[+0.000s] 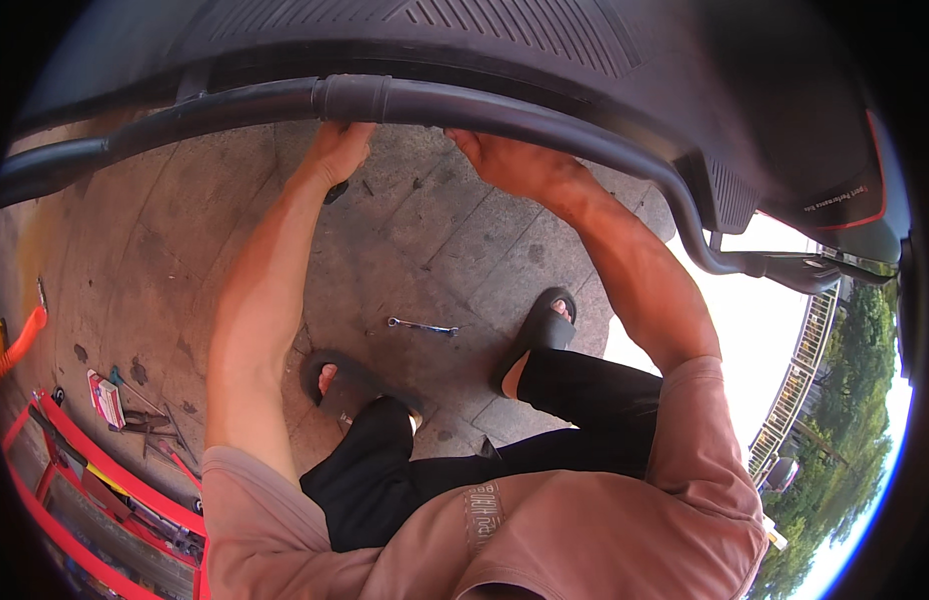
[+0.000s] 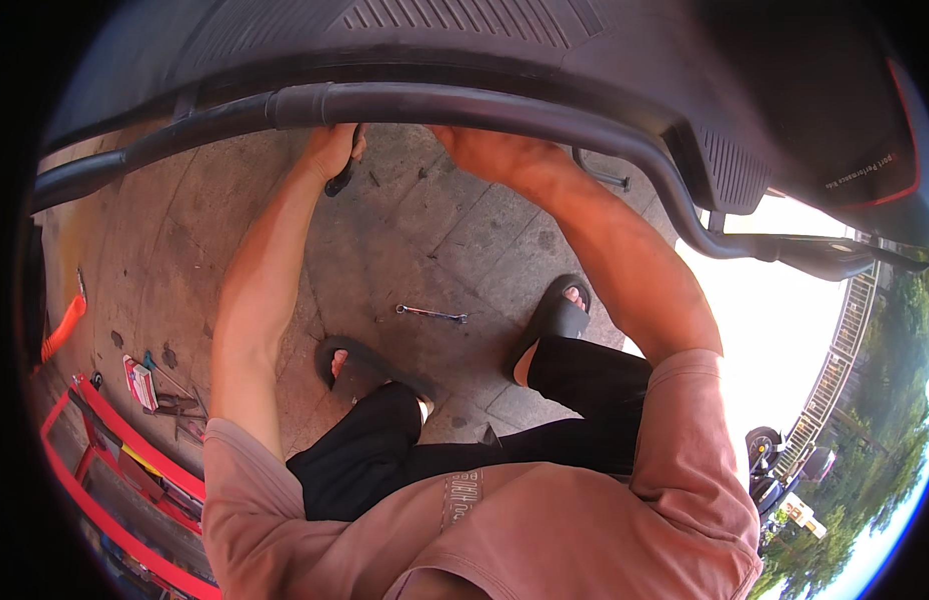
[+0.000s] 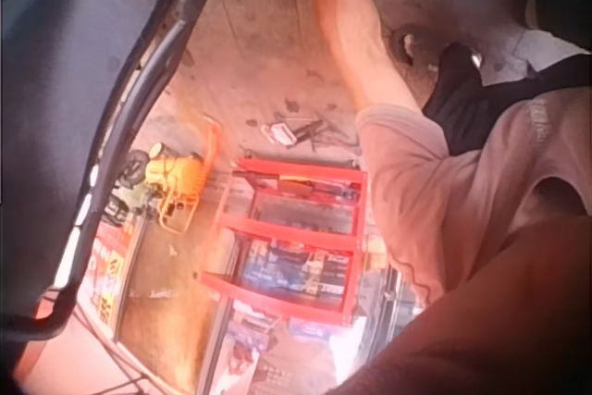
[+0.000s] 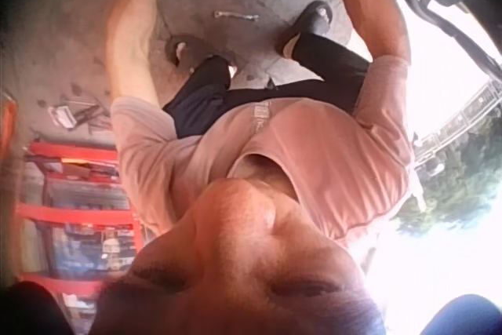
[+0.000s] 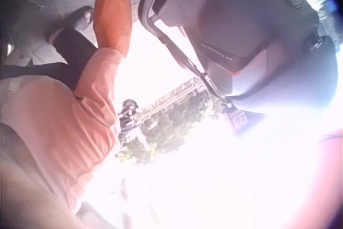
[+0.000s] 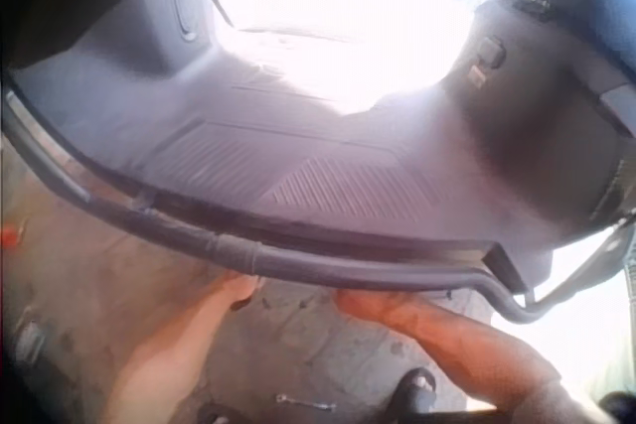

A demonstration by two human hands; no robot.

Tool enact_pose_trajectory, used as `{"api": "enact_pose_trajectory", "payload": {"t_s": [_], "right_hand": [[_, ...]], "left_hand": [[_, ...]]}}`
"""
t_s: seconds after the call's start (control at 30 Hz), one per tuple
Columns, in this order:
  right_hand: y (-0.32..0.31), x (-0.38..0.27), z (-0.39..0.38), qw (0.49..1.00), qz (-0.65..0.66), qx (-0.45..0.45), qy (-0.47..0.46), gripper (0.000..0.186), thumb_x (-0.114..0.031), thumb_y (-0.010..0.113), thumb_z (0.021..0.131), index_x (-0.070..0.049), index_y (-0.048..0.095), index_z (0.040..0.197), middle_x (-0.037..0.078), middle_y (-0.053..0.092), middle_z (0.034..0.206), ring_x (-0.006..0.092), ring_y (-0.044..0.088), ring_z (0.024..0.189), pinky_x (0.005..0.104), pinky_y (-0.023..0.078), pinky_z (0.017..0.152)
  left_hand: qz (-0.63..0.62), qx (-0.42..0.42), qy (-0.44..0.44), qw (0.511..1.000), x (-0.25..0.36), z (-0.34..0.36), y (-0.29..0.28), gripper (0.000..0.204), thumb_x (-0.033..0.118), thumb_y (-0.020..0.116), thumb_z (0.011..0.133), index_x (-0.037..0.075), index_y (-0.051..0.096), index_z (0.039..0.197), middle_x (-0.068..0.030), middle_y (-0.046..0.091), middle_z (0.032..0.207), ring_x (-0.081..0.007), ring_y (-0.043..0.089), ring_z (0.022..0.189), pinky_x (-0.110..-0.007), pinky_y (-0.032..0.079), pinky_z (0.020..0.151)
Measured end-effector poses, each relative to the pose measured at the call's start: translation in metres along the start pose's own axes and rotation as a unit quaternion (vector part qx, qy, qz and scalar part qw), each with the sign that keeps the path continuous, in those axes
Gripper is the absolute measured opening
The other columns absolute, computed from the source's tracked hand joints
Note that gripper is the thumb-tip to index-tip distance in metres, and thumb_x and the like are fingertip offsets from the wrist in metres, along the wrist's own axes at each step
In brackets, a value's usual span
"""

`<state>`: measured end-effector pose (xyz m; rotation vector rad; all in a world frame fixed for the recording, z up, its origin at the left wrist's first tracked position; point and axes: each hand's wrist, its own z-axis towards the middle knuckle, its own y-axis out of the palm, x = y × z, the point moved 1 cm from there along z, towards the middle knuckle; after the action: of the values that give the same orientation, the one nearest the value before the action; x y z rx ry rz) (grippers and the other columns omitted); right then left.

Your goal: The person uses a wrench to tighten bolts on the underside of a motorcycle. They adjust their position and continue working on different bolts along the frame.

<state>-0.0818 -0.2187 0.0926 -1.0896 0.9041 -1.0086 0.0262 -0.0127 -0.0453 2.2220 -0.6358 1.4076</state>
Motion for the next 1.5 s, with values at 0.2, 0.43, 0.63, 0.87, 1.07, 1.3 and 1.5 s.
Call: {"api": "enact_pose_trajectory", "payload": {"t_s": [0.2,0.43,0.63,0.87,1.07,1.3,1.5], "right_hand": [[0.021,-0.010,-0.006,0.992,0.033,-0.019,0.119,0.027,-0.032,0.054,0.095,-0.008,0.068,0.098,0.014,0.066,0.090,0.0347,0.062,0.085,0.0450,0.048,0.075],[0.054,-0.032,-0.034,0.963,0.168,0.012,0.212,0.030,-0.030,0.051,0.097,-0.006,0.061,0.082,0.016,0.056,0.062,0.0398,0.056,0.060,0.0450,0.046,0.055],[0.117,-0.094,-0.020,0.871,0.331,0.108,0.346,0.034,-0.029,0.046,0.099,-0.005,0.052,0.076,0.019,0.053,0.060,0.0446,0.053,0.060,0.0459,0.042,0.053],[0.147,-0.099,-0.019,0.854,0.360,0.102,0.362,0.035,-0.029,0.042,0.100,-0.004,0.049,0.077,0.022,0.053,0.067,0.0459,0.052,0.064,0.0468,0.042,0.058],[0.064,-0.049,-0.013,0.912,0.282,-0.078,0.289,0.032,-0.035,0.048,0.097,-0.006,0.061,0.092,0.022,0.062,0.074,0.0463,0.060,0.075,0.0511,0.048,0.066],[0.001,-0.004,-0.001,0.997,-0.003,0.002,0.082,0.031,-0.035,0.053,0.095,-0.008,0.068,0.100,0.013,0.066,0.085,0.0352,0.063,0.079,0.0453,0.049,0.072],[0.035,-0.001,-0.008,0.995,0.048,0.017,0.090,0.025,-0.031,0.057,0.093,-0.009,0.069,0.098,0.014,0.066,0.089,0.0353,0.062,0.085,0.0450,0.048,0.075]], "left_hand": [[0.084,0.056,0.037,0.994,-0.003,0.001,0.002,0.052,0.053,0.058,0.089,0.004,0.053,0.105,-0.0052,0.054,0.080,-0.0146,0.051,0.064,-0.033,0.045,0.061],[0.050,0.011,0.022,0.998,-0.002,0.000,-0.006,0.043,0.044,0.063,0.088,0.004,0.055,0.101,-0.0034,0.054,0.069,-0.0151,0.054,0.062,-0.034,0.045,0.061],[0.155,0.040,0.081,0.984,-0.001,0.000,-0.003,0.035,0.041,0.060,0.091,0.007,0.053,0.094,-0.0014,0.049,0.065,-0.0100,0.046,0.055,-0.029,0.039,0.052],[0.047,0.024,0.098,0.994,-0.007,0.001,-0.003,0.036,0.042,0.058,0.092,0.007,0.052,0.094,-0.0009,0.047,0.065,-0.0094,0.044,0.053,-0.031,0.037,0.050],[0.036,0.022,0.043,0.998,0.002,-0.003,0.000,0.040,0.046,0.052,0.094,0.006,0.050,0.090,-0.0017,0.047,0.063,-0.0113,0.045,0.052,-0.031,0.038,0.051],[0.100,0.050,0.063,0.992,0.002,0.002,0.003,0.049,0.055,0.049,0.094,0.007,0.048,0.087,-0.0025,0.046,0.067,-0.0138,0.046,0.051,-0.031,0.039,0.053],[0.144,0.044,0.034,0.988,-0.007,0.004,-0.003,0.084,0.068,0.056,0.082,0.003,0.049,0.135,-0.0196,0.054,0.133,-0.0282,0.048,0.126,-0.037,0.036,0.103]]}}
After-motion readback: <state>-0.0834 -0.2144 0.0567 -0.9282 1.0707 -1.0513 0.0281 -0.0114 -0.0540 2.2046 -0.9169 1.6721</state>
